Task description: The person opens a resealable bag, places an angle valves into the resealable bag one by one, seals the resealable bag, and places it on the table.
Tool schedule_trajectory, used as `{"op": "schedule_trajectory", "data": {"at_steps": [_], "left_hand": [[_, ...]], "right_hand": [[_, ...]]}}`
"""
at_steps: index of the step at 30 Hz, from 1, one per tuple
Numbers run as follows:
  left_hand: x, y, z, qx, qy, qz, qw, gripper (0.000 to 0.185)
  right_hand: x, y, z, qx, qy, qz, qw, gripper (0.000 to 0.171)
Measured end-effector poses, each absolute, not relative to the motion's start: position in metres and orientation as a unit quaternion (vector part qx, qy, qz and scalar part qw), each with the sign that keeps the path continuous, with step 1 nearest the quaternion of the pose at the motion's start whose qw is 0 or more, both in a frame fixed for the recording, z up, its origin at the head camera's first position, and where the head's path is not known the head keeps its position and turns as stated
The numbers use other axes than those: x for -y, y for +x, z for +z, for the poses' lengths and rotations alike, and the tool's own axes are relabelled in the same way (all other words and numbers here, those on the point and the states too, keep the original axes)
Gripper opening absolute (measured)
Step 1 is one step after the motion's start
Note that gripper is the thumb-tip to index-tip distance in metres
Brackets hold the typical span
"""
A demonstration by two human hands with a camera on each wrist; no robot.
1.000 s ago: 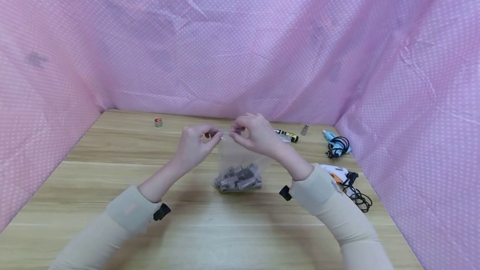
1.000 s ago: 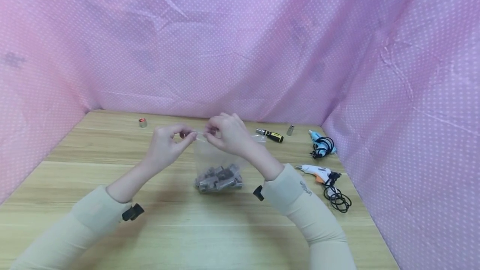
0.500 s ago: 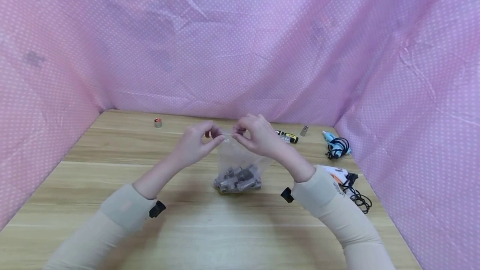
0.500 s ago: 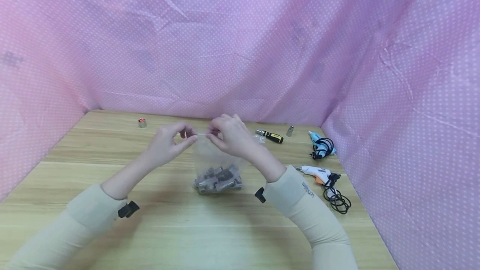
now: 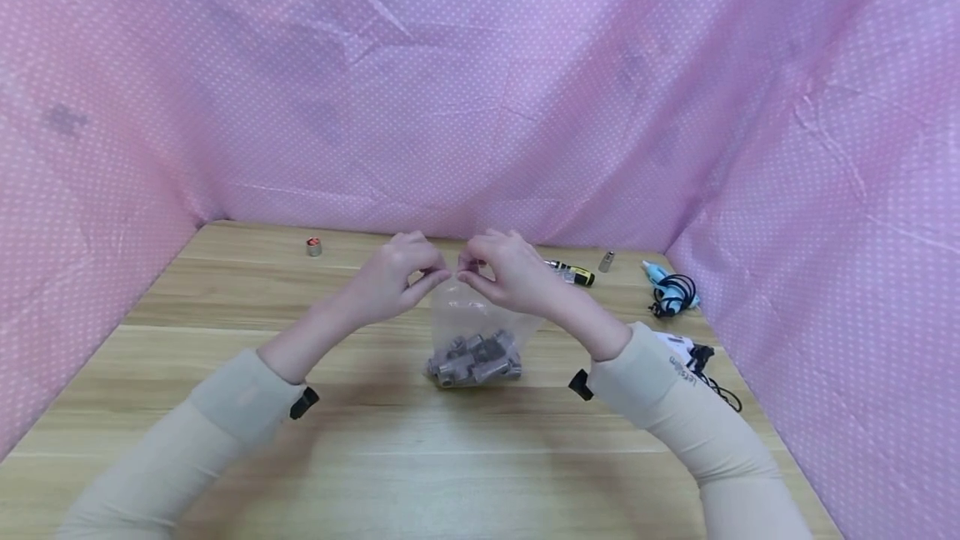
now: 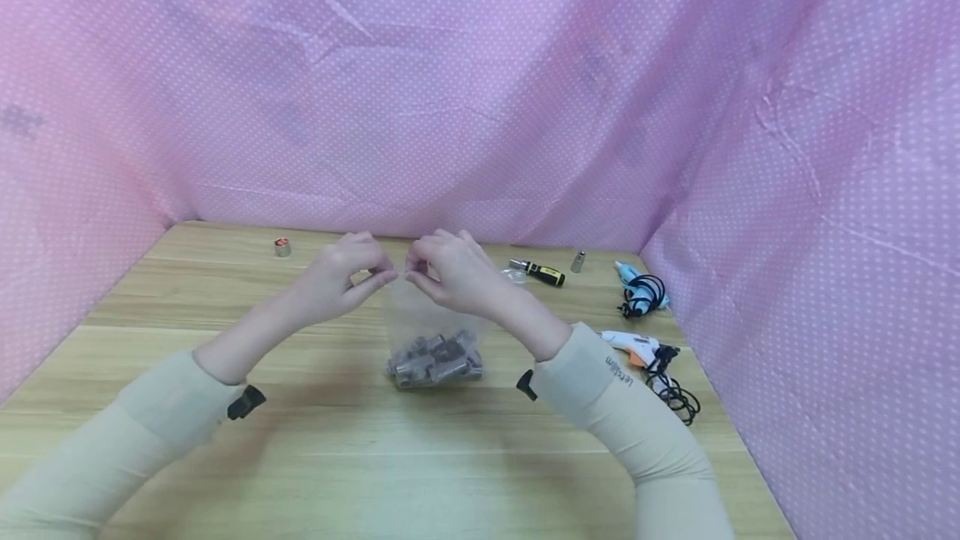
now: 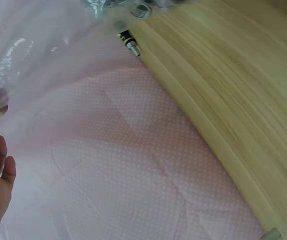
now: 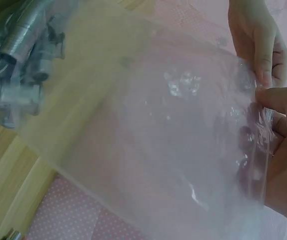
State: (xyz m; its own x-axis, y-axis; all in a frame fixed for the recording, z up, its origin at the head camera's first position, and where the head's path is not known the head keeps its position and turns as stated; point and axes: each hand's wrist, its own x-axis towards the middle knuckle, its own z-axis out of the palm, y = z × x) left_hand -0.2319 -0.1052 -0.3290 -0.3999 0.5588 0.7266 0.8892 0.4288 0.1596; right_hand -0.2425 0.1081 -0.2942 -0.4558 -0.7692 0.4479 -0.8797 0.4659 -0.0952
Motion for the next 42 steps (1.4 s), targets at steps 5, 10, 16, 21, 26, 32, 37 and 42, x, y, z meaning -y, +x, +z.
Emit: {"op": "schedule_trajectory", "data": {"at_steps": [5,10,16,21,26,32,37,42], "left_hand": [[0.107,-0.234,-0.327,0.781,-0.502,-0.226,0.295,0.015],[0.109,-0.236,-0.323,0.774,-0.518,-0.222,0.288,0.019],[0.116,-0.236,-0.32,0.778,-0.518,-0.214,0.283,0.018],[0.123,-0.238,-0.319,0.782,-0.515,-0.204,0.287,0.016],[0.13,-0.242,-0.317,0.776,-0.516,-0.21,0.297,0.017],[0.137,-0.247,-0.318,0.778,-0.509,-0.205,0.305,0.014],[0.14,-0.253,-0.319,0.779,-0.508,-0.2,0.309,0.012],[0.144,-0.256,-0.319,0.784,-0.501,-0.198,0.309,0.012]], "right_hand": [[-0.111,-0.242,-0.294,0.849,0.493,0.13,0.142,0.007],[-0.113,-0.243,-0.292,0.847,0.495,0.131,0.142,0.007],[-0.118,-0.246,-0.292,0.852,0.489,0.128,0.137,0.008],[-0.125,-0.249,-0.293,0.857,0.477,0.131,0.143,0.009],[-0.134,-0.254,-0.293,0.864,0.464,0.13,0.147,0.009],[-0.145,-0.258,-0.293,0.876,0.439,0.137,0.146,0.009],[-0.155,-0.262,-0.294,0.88,0.426,0.141,0.156,0.01],[-0.164,-0.265,-0.294,0.879,0.423,0.148,0.163,0.011]]}}
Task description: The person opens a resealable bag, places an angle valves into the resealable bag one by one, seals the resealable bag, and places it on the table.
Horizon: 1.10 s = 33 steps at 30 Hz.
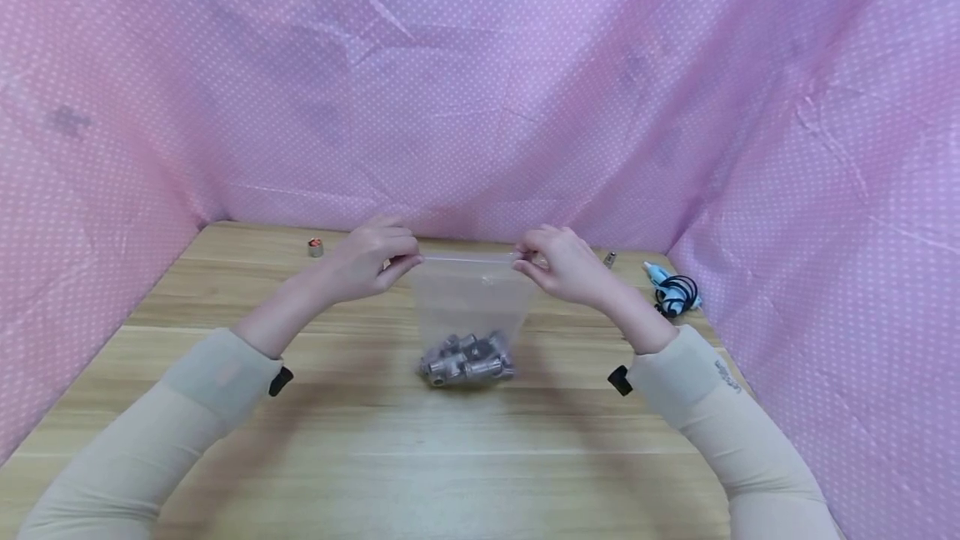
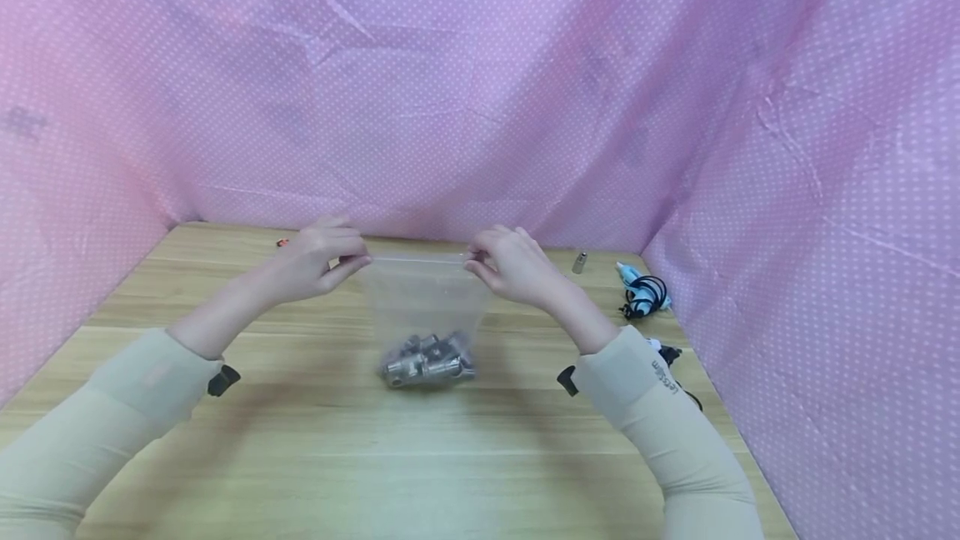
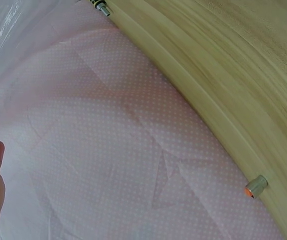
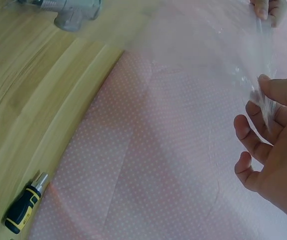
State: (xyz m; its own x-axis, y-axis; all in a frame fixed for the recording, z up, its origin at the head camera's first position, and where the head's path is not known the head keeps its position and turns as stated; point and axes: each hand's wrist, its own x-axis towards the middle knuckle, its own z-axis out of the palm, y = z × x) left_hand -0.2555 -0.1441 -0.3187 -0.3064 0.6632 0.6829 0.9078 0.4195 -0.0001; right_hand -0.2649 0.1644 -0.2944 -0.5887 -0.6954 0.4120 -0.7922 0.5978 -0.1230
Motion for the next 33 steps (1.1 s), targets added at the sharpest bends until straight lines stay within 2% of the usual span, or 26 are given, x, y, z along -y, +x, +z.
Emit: {"op": "schedule_trajectory", "data": {"at_steps": [18,33], "left_hand": [[0.146,-0.25,-0.32,0.795,-0.483,-0.192,0.313,0.014],[0.157,-0.266,-0.326,0.79,-0.485,-0.202,0.315,0.017]], "right_hand": [[-0.191,-0.265,-0.303,0.874,0.41,0.194,0.173,0.009],[-0.184,-0.274,-0.312,0.863,0.401,0.224,0.21,0.016]]}}
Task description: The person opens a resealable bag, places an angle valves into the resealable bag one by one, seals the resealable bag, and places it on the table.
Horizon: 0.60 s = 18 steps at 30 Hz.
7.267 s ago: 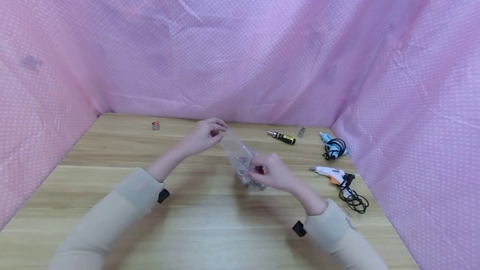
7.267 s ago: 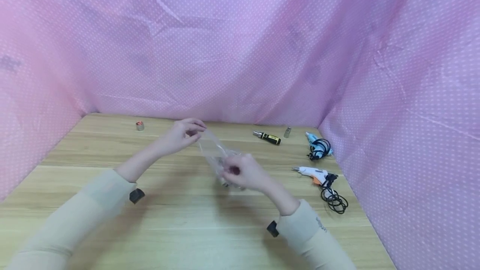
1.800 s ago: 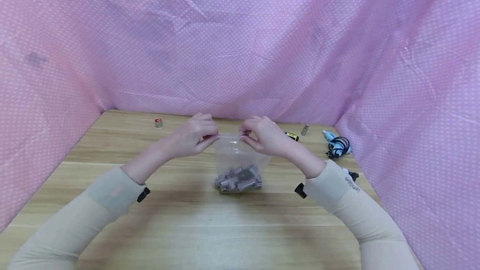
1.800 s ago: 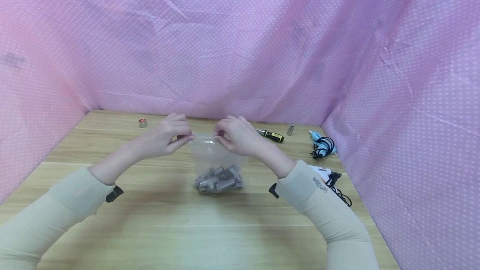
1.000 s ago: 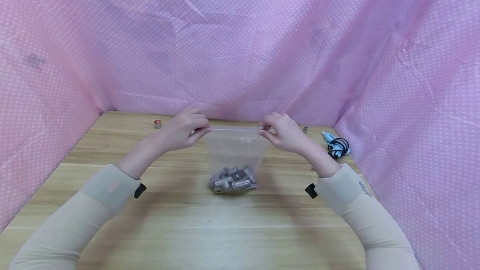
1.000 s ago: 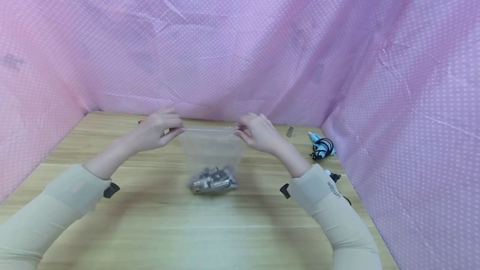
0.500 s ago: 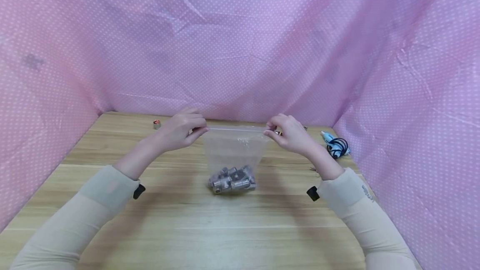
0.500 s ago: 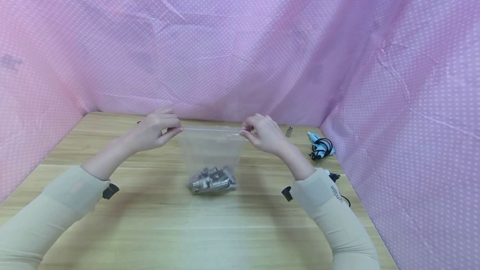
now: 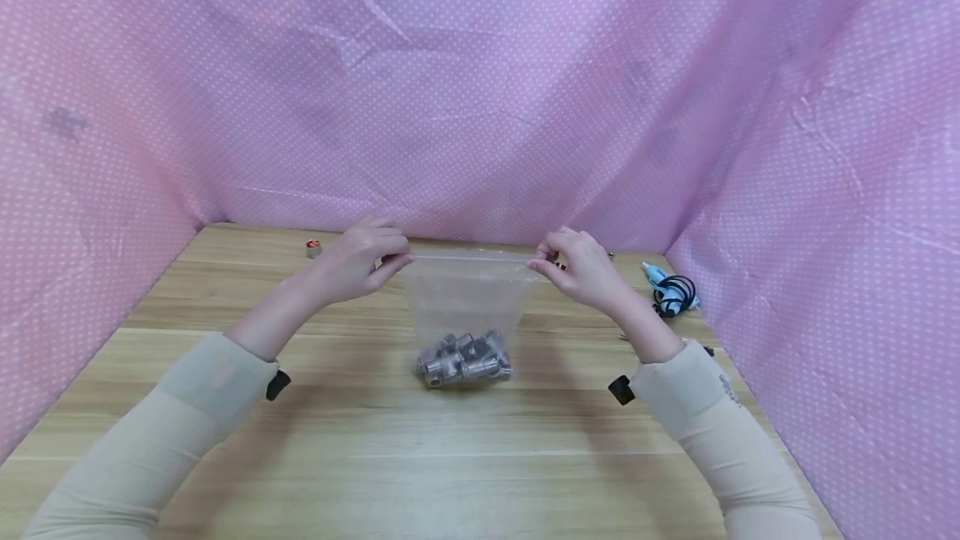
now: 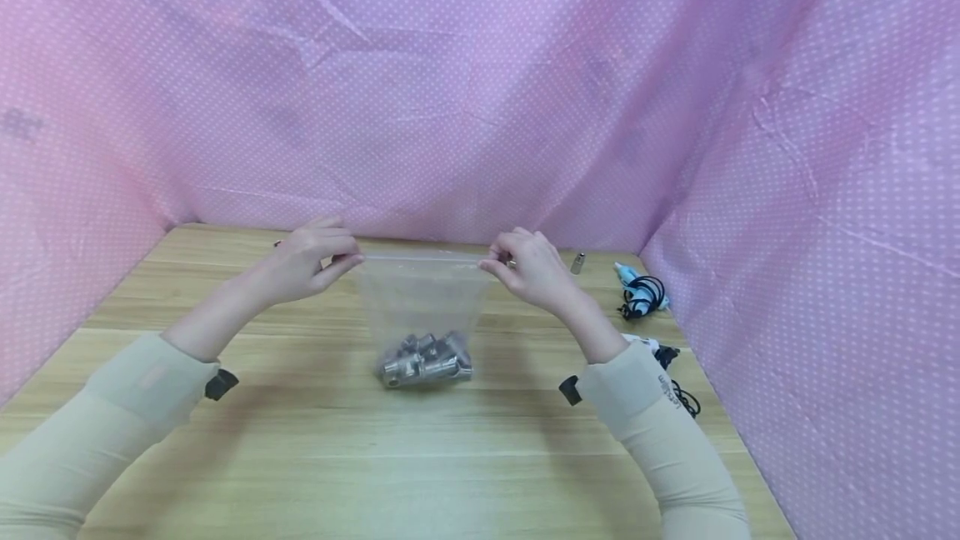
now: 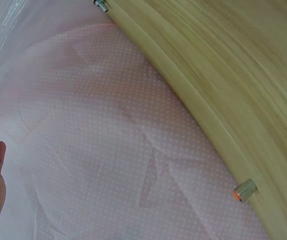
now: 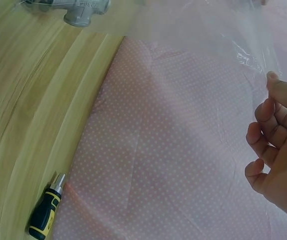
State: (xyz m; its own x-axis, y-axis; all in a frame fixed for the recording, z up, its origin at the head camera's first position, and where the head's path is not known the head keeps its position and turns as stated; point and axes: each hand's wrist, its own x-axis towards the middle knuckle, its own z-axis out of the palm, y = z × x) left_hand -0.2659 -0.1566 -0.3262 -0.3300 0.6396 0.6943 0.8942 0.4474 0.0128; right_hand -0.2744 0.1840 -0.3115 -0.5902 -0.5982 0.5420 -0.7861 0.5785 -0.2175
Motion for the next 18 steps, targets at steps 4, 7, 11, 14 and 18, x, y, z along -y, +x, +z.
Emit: {"op": "schedule_trajectory", "data": {"at_steps": [4,7,11,14,18], "left_hand": [[0.158,-0.267,-0.328,0.799,-0.47,-0.206,0.312,0.02],[0.159,-0.267,-0.331,0.811,-0.451,-0.224,0.299,0.017],[0.162,-0.263,-0.332,0.835,-0.415,-0.258,0.253,0.009],[0.165,-0.255,-0.328,0.857,-0.376,-0.288,0.204,0.014],[0.175,-0.242,-0.322,0.867,-0.332,-0.324,0.184,0.039]], "right_hand": [[-0.184,-0.276,-0.312,0.863,0.392,0.239,0.209,0.016],[-0.186,-0.276,-0.313,0.863,0.386,0.258,0.197,0.014],[-0.193,-0.274,-0.311,0.865,0.375,0.289,0.165,0.011],[-0.201,-0.271,-0.305,0.863,0.368,0.313,0.147,0.017],[-0.215,-0.264,-0.298,0.851,0.374,0.322,0.178,0.032]]}}
